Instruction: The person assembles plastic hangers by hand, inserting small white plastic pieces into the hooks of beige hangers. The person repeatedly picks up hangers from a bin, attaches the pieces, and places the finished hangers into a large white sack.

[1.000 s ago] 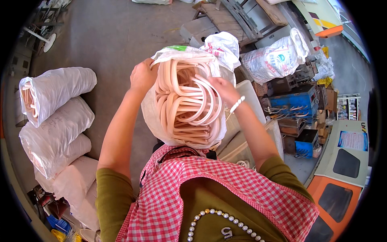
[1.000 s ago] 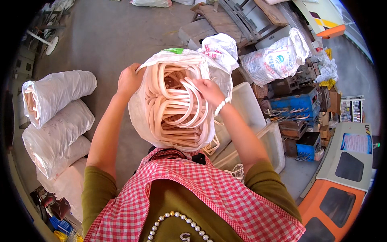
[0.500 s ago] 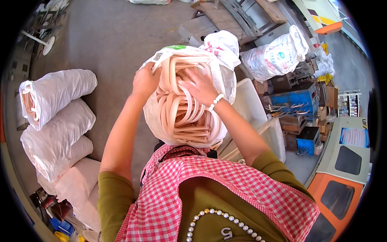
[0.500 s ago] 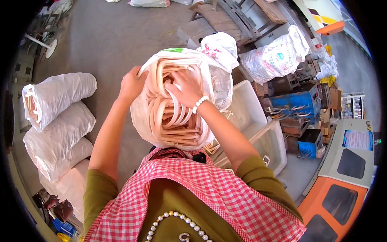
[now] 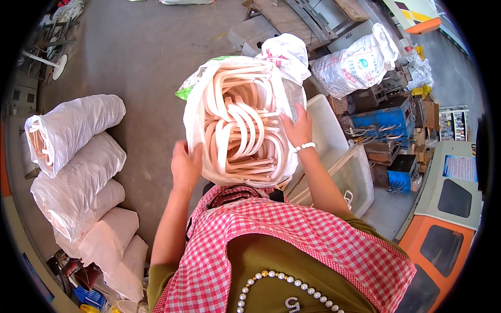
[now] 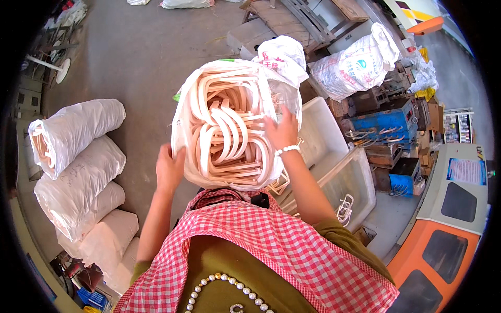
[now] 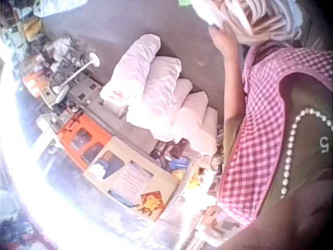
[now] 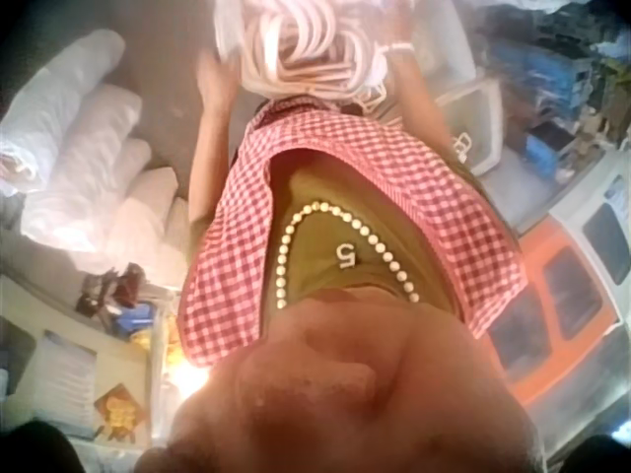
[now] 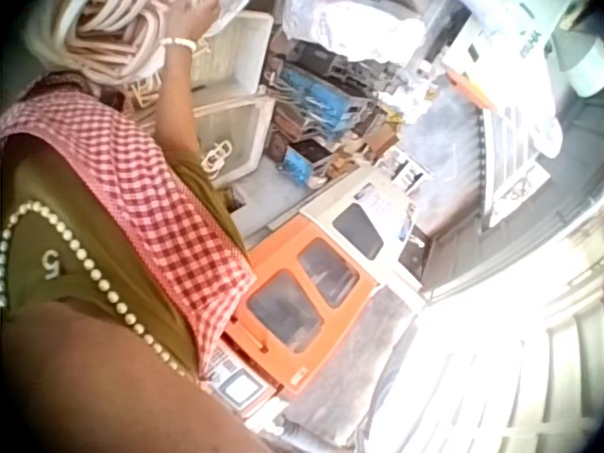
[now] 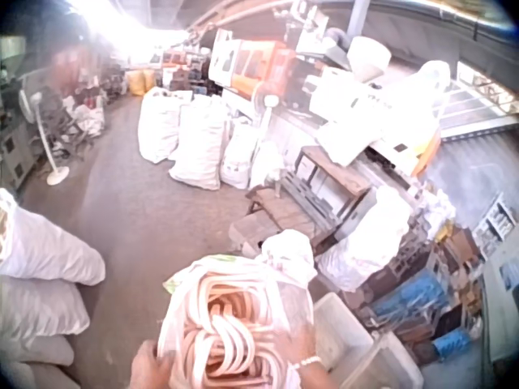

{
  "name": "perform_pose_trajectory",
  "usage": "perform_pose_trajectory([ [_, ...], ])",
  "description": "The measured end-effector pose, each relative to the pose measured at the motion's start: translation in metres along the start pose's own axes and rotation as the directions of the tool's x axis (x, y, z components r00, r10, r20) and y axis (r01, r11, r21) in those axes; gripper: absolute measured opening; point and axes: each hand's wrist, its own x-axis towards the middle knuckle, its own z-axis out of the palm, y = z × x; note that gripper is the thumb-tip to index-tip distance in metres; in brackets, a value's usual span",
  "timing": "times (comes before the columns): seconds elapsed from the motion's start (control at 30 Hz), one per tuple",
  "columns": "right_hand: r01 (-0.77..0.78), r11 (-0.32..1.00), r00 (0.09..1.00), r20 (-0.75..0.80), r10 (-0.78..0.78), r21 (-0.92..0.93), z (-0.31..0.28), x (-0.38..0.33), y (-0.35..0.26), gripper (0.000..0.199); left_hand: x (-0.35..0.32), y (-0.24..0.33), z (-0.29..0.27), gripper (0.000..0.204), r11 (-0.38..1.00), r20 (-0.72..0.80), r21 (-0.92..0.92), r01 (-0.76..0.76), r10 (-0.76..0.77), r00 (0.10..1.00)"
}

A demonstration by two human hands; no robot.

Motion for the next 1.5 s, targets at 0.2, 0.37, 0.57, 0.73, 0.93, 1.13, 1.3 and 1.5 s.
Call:
perform_pose_trajectory([
  [0.2,-0.435,0.839,0.894,0.271,0.357,0.328,0.027,-0.016,0.062,0.042,-0.017,-0.02,0.01,0.025,0.67,0.241,-0.643,0.371,-0.283,0.928],
  [0.37,-0.582,0.558,0.811,0.365,0.457,0.592,0.026,-0.01,0.001,0.04,-0.002,0.001,0.015,0.033,0.27,0.289,-0.83,0.488,-0.541,0.79],
  [0.57,-0.551,0.515,0.817,0.551,0.171,0.657,-0.017,0.021,-0.041,0.034,0.009,0.034,-0.061,0.047,0.53,0.115,-0.803,0.271,-0.309,0.944],
  [0.73,-0.586,0.41,0.781,0.622,0.056,0.699,-0.044,0.009,-0.068,0.034,-0.031,0.01,-0.065,0.032,0.582,0.036,-0.766,0.275,-0.387,0.921],
  [0.93,-0.555,0.72,0.595,0.804,-0.005,0.416,0.005,-0.016,-0.058,0.047,-0.054,-0.021,-0.005,0.028,0.83,0.063,-0.446,0.335,-0.345,0.937],
  [1.13,-0.609,0.584,0.697,0.714,0.071,0.536,0.005,-0.029,-0.033,0.043,-0.059,-0.004,-0.012,0.025,0.6,0.11,-0.719,0.35,-0.399,0.91],
  [1.3,-0.604,0.502,0.778,0.596,0.2,0.619,-0.037,-0.041,-0.032,0.036,-0.07,-0.003,-0.033,0.018,0.598,0.125,-0.751,0.279,-0.287,0.95],
  [1.5,-0.503,0.531,0.841,0.529,0.117,0.682,-0.083,-0.055,-0.072,0.031,-0.092,0.011,-0.09,0.024,0.669,0.079,-0.719,0.189,-0.192,0.978],
])
